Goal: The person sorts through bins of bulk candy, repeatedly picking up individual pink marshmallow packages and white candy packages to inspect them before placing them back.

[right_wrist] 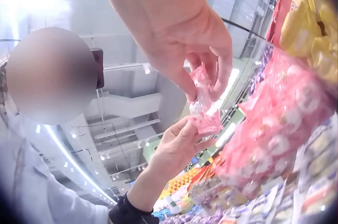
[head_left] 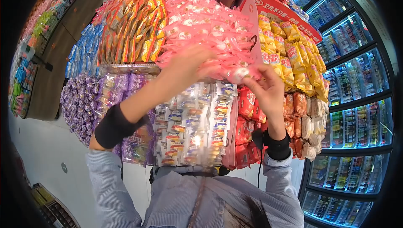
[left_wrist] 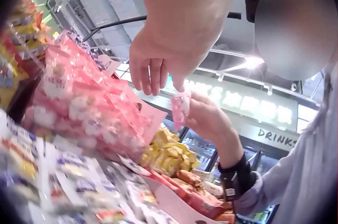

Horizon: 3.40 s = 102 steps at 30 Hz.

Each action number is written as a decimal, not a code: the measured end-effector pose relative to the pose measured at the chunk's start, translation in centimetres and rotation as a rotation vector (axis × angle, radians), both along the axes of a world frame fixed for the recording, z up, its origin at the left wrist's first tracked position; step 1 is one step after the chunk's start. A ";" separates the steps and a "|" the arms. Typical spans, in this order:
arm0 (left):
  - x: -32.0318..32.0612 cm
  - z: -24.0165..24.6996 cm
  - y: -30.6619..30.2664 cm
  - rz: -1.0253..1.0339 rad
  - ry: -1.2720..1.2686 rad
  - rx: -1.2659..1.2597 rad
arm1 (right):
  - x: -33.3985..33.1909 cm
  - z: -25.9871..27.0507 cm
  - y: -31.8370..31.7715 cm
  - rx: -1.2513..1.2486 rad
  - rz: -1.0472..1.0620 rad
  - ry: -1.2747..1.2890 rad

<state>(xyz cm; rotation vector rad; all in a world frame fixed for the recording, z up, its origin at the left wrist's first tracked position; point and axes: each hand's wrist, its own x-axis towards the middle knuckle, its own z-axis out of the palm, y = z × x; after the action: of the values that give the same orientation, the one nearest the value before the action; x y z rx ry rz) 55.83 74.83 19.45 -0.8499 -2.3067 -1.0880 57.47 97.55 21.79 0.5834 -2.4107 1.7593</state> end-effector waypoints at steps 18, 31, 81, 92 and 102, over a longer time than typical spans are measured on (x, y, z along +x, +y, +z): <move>-10.5 -0.2 4.2 0.021 0.388 -1.025 | -3.3 -0.4 2.9 -0.275 -0.128 0.122; -10.3 0.8 2.2 -0.009 -0.156 -0.298 | -5.8 1.4 1.7 -0.070 -0.218 0.309; -17.6 5.8 -6.4 0.224 -0.120 -0.233 | 0.3 0.4 -4.5 0.273 0.217 0.231; -27.4 0.2 -8.1 0.606 -0.170 -0.667 | 0.3 -0.2 -3.8 0.261 0.304 0.077; -24.0 4.9 -7.0 0.484 -0.174 -0.263 | 0.0 0.0 -3.3 0.224 0.267 -0.017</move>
<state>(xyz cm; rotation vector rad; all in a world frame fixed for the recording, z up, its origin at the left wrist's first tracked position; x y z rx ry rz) 31.82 67.86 24.38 -0.2551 -2.6462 -0.6791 57.44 94.28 21.81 0.9597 -2.6679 1.5937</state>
